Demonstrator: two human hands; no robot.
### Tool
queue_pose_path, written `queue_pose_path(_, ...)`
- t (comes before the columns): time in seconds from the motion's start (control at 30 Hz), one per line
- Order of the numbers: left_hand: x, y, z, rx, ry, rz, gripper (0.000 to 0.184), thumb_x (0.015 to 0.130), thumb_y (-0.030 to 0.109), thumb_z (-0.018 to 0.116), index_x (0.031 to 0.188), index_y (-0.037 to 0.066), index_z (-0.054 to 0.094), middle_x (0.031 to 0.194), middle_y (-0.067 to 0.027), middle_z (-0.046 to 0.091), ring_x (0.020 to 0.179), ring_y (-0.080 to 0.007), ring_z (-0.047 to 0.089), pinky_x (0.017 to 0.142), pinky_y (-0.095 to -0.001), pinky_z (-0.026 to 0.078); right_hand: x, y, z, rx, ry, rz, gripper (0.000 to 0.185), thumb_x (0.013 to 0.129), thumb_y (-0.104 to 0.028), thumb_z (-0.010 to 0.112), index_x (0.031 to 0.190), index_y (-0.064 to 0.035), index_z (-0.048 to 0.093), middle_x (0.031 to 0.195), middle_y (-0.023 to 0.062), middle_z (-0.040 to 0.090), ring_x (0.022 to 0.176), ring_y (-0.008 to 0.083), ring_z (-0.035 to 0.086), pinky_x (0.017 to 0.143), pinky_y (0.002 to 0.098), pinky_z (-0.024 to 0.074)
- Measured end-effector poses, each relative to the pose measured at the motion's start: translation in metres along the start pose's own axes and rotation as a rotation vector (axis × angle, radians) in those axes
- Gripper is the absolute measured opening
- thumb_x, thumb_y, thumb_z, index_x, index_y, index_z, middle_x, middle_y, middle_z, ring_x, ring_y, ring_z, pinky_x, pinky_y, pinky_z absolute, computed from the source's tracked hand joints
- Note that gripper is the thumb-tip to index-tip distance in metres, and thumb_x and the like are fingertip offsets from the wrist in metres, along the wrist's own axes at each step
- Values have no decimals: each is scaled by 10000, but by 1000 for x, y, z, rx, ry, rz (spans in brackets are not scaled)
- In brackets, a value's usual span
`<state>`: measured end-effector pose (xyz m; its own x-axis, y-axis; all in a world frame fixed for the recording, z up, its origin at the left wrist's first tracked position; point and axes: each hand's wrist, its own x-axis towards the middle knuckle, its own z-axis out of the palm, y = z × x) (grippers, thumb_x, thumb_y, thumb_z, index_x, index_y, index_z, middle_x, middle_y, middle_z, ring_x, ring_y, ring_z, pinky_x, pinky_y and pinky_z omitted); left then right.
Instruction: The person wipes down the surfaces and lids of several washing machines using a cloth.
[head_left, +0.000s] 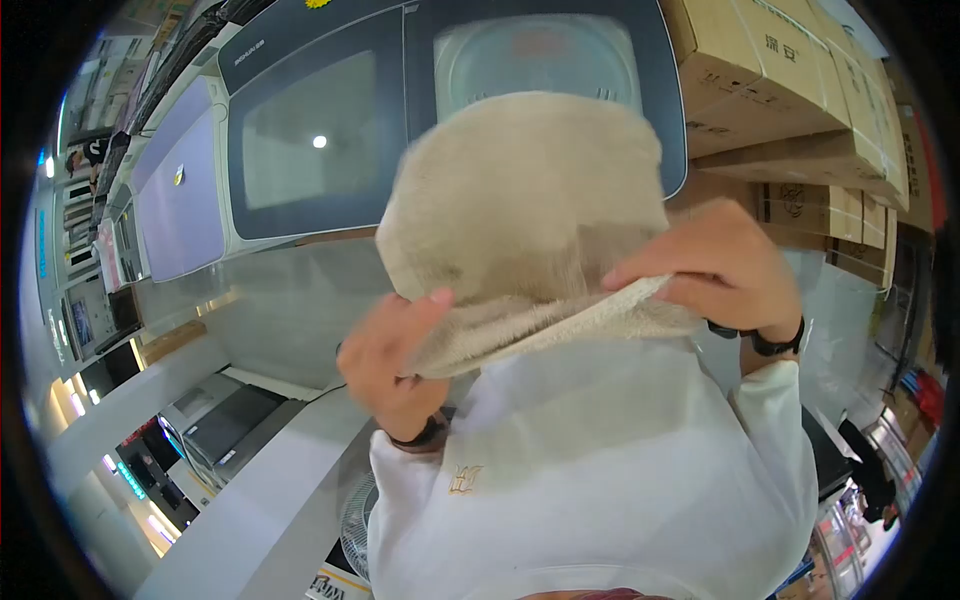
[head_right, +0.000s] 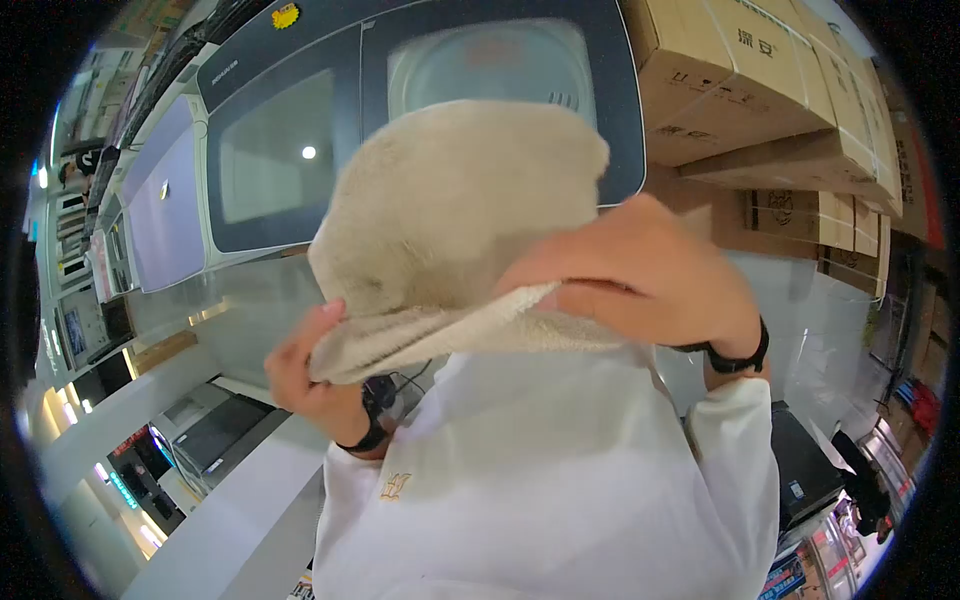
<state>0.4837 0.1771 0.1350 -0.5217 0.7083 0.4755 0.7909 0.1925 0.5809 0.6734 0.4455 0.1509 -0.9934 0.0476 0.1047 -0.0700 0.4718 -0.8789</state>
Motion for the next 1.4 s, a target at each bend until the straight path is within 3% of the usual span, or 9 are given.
queue_pose_path(0.23, 54, 6, -11, -241, -496, -211, 379, 727, 23, 681, 1097, -28, 744, 976, -146, 790, 861, -213, 738, 784, -271, 528, 23, -1, -3, -15, 139, 131, 197, 967, -176, 636, 1091, -44, 714, 837, 154, 692, 682, 341, 630, 630, 367, 510)
queue_pose_path(0.33, 39, -12, 1, -196, -724, -234, 430, 736, 10, 678, 1159, 55, 740, 1002, -186, 744, 850, -368, 714, 763, -343, 546, 15, 24, 18, -116, 123, 101, 190, 978, -192, 639, 1103, -66, 705, 826, 161, 688, 682, 348, 644, 619, 404, 506)
queue_pose_path(0.57, 13, -39, -26, -448, -1206, -268, 341, 792, 89, 713, 1131, 56, 731, 974, -197, 727, 851, -431, 677, 740, -417, 548, -13, 3, 26, -17, -345, 105, 187, 998, -249, 648, 1104, -107, 707, 795, 155, 676, 674, 350, 657, 632, 434, 519)
queue_pose_path(0.73, 37, -76, 27, 67, -469, -179, 343, 853, 77, 690, 1194, 53, 712, 1026, -206, 735, 985, -416, 675, 882, -422, 527, 33, 67, 13, -298, 47, 29, 207, 1003, -267, 647, 1113, -107, 718, 763, 167, 663, 649, 361, 636, 629, 423, 523)
queue_pose_path(0.8, 73, -95, 56, 207, -395, -361, 359, 871, 89, 698, 1230, 89, 714, 1194, -198, 708, 1134, -393, 648, 980, -426, 484, 68, 93, 7, -569, 258, 101, 279, 996, -285, 646, 1215, -117, 692, 868, 157, 689, 752, 352, 668, 676, 435, 539)
queue_pose_path(0.9, 80, -113, 103, 477, 205, -71, 411, 883, 131, 699, 1294, 120, 692, 1356, -198, 634, 1232, -406, 602, 1023, -469, 457, 96, 113, 37, -917, 635, 141, 425, 970, -313, 655, 1369, -170, 629, 1223, 132, 674, 1081, 340, 661, 848, 510, 536)
queue_pose_path(1.03, 23, -124, 150, 450, 59, -77, 486, 953, 226, 678, 1420, 117, 601, 1539, -254, 492, 1358, -437, 505, 1084, -612, 390, 76, 156, 108, -1193, 644, 223, 592, 935, -354, 678, 1502, -234, 555, 1623, 111, 439, 1462, 366, 444, 1122, 628, 385)
queue_pose_path(1.13, -25, -116, 170, 455, -176, -85, 578, 994, 286, 636, 1537, 135, 503, 1595, -262, 431, 1471, -449, 398, 1173, -622, 323, 34, 168, 128, -904, 463, 170, 651, 941, -390, 682, 1553, -244, 514, 1660, 130, 399, 1521, 374, 366, 1210, 625, 267)
queue_pose_path(1.4, -8, -126, 181, 512, -244, -60, 609, 1042, 323, 560, 1592, 95, 431, 1616, -281, 398, 1510, -477, 342, 1216, -618, 280, 39, 188, 107, -952, 584, 258, 635, 959, -453, 663, 1546, -248, 533, 1659, 123, 402, 1504, 386, 382, 1202, 624, 272)
